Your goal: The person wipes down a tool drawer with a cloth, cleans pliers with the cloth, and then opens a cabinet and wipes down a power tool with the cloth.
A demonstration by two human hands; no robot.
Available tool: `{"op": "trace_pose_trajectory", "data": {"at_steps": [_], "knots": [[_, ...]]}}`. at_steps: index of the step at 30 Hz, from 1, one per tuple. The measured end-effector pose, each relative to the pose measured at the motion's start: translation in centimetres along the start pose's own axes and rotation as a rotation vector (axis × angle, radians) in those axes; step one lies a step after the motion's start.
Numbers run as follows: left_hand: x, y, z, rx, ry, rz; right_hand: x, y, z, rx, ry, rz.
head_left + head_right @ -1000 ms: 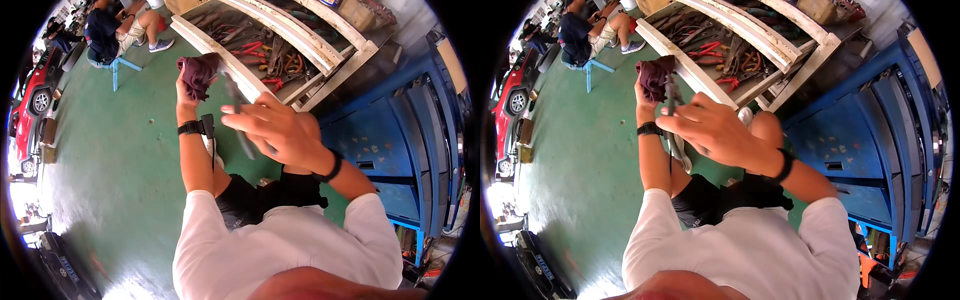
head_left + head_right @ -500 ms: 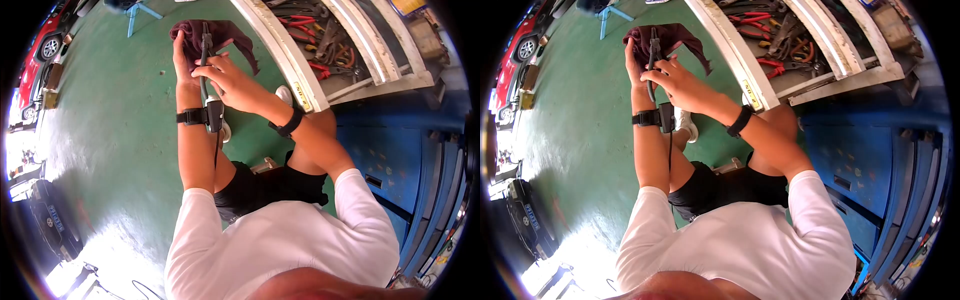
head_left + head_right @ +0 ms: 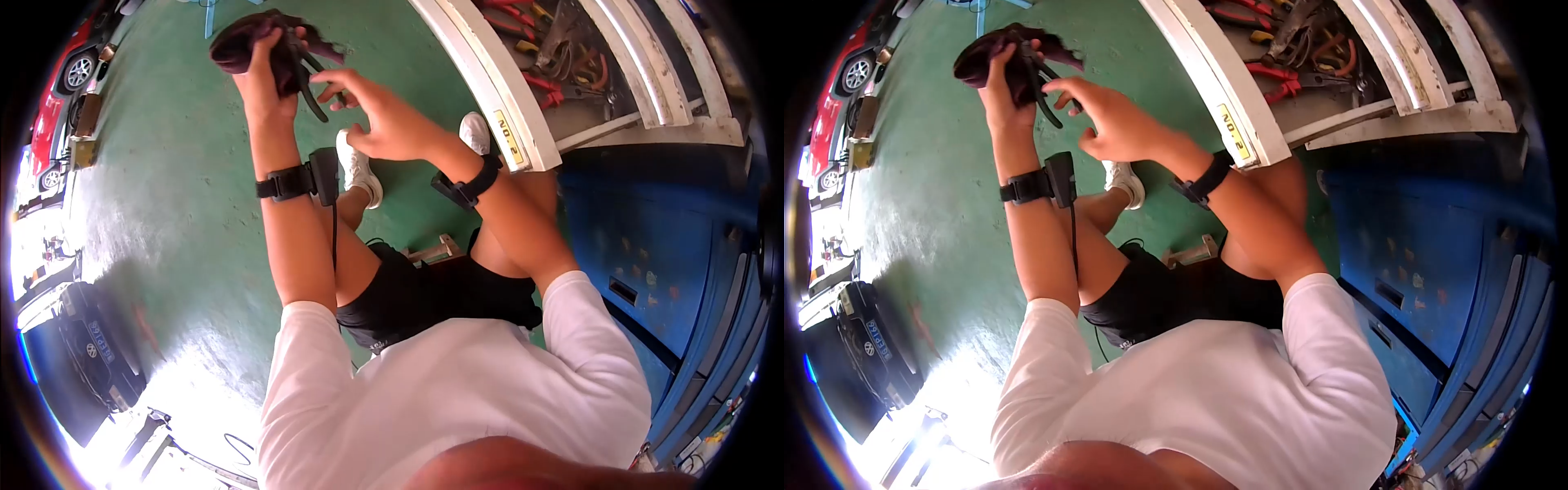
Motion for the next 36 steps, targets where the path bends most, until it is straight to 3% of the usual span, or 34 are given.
{"op": "trace_pose_trajectory", "data": {"at_steps": [5,11,13,14,16,18,20,24,26,31,33,36], "knots": [[0.8,-1.2,1.1,0.404,0.075,-0.003,-0.5,1.2,-0.7,0.005,0.163,-0.205],[2.8,-4.9,1.9,0.337,0.112,0.076,-0.3,3.0,-0.9,0.204,0.021,-0.378],[3.2,-5.8,0.9,0.369,0.129,0.16,0.1,3.2,-2.9,-0.056,-0.266,-0.373],[3.1,-5.4,0.4,0.374,0.133,0.164,0.2,3.5,-3.5,-0.051,-0.269,-0.378],[2.6,-4.4,-1.2,0.676,0.12,0.264,-0.9,3.1,-3.3,-0.319,-0.072,-0.279],[1.7,-2.1,-1.1,0.597,0.103,0.159,-0.6,3.0,-3.1,-0.39,-0.09,-0.219],[1.7,-0.5,-2.1,0.44,0.034,0.065,0.0,1.9,-3.7,-0.661,-0.265,-0.114],[2.9,-0.8,-2.4,0.286,0.081,0.032,-0.2,0.7,-3.0,-0.982,-0.228,0.037],[3.4,0.0,-0.9,0.12,0.129,-0.015,0.0,0.3,-3.0,-0.989,-0.275,0.076],[5.1,-1.9,-0.7,0.317,0.175,0.194,0.6,-0.8,-4.3,-0.85,-0.33,0.116],[5.4,-2.9,-0.9,0.337,0.169,0.287,0.8,-1.3,-4.9,-0.936,-0.388,0.141],[5.2,-2.6,-1.1,0.098,0.047,0.321,1.1,-2.1,-5.2,-0.995,-0.437,0.187]]}}
Point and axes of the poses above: each hand's wrist, its own x-axis away from the middle knuckle, its own y-axis out of the back of the hand, z = x × y, the point moved 9 cm from there along -x, towards the middle knuckle, and after that the axes turned 10 degrees about -x, right-handed, at the moved point
